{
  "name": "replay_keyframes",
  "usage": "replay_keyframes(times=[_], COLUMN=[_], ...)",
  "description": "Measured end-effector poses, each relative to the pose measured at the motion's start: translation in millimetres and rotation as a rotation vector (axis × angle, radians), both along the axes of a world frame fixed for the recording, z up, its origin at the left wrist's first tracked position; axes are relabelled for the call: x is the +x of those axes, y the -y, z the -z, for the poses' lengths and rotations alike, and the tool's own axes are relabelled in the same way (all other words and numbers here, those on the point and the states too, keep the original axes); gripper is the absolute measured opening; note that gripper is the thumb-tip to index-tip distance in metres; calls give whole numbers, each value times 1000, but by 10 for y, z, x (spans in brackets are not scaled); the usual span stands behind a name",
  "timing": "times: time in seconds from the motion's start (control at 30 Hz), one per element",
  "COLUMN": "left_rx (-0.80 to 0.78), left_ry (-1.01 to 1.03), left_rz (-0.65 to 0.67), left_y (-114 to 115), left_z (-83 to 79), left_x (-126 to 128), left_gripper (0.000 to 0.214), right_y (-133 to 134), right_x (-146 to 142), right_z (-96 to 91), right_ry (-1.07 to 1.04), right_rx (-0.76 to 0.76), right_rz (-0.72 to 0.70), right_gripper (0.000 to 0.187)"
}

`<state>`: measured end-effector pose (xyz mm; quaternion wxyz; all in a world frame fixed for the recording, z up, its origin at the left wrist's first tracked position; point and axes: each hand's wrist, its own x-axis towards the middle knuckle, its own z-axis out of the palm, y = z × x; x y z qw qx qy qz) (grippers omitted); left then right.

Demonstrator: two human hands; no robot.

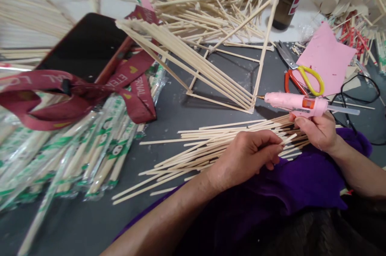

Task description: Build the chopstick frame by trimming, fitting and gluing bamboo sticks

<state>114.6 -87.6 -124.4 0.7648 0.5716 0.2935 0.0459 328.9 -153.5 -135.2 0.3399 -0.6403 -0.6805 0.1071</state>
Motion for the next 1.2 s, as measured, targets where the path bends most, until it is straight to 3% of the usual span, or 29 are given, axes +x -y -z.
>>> replay_keyframes(times=[0.2,0.5,1.2], left_rx=[7,1,0], left_ry=[-2,-4,7], left_rz=[-1,5,26], left_y=[-3,-3,-10], left_z=[-4,-6,4], left_x=[0,2,2], left_gripper=[16,16,15], right_y=[-29,-14,-35], right_x=[-16,39,30], right_z=[-4,43,79], right_ry=[-14,3,139], right_rx=[25,-59,63], right_rz=[-58,-35,-54], right_gripper=[19,26,31])
